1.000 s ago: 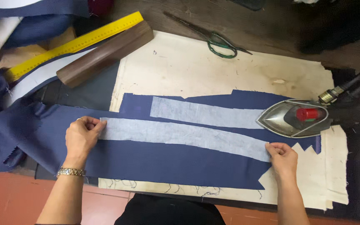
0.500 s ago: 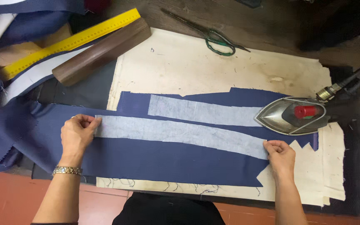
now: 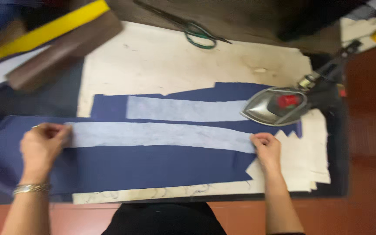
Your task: The person aligns strips of white interfacing onto blue fabric and presses them with a steam iron on a worktable.
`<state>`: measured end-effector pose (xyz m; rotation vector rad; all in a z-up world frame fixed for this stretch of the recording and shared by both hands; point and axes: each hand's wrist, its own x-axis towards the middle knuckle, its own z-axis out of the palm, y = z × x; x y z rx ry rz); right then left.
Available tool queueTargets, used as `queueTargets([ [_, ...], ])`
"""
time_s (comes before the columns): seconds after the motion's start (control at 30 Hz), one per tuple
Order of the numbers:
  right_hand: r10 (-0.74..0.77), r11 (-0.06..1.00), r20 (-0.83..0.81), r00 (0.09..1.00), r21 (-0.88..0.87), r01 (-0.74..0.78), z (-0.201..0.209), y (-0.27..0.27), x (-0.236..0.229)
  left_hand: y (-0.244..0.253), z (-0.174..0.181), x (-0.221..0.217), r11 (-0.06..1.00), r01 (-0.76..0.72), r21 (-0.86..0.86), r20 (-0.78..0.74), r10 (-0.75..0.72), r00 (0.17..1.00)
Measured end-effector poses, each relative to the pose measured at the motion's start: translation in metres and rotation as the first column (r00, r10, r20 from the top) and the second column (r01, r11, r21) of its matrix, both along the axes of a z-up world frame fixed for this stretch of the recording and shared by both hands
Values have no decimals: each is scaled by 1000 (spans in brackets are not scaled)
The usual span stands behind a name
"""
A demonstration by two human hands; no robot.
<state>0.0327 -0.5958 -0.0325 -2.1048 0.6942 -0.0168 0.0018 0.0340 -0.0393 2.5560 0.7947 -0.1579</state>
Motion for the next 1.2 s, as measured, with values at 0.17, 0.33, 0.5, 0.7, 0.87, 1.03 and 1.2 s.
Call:
queueTargets([
  [0.17,-165,923,-41,985,347,169,51,26,4,12,-17,-7,998,28,-58,100,-22,995],
  [0.33,-162,921,-82,983,346,181,61,22,0,26,-72,-8,935,-22,-353,226,108,968],
  [0.5,-79,989,-105,991,115,91,59,30,3,23,-56,-11,935,-25,-355,215,107,971],
  [0.7,-19,999,-1,1000,38,19,35,21,2,32,-68,-14,948,-53,-315,210,124,970],
  [0.87,-82,976,-79,993,198,96,70,33,-2,22,-58,-17,943,-53,-330,238,137,961],
  [1.03,-127,940,-50,991,314,136,71,21,-4,41,-101,-19,929,-1,-371,329,132,935],
  [1.2,15,989,381,924,-143,43,93,-36,16,76,-157,-19,907,-70,-415,306,212,928],
])
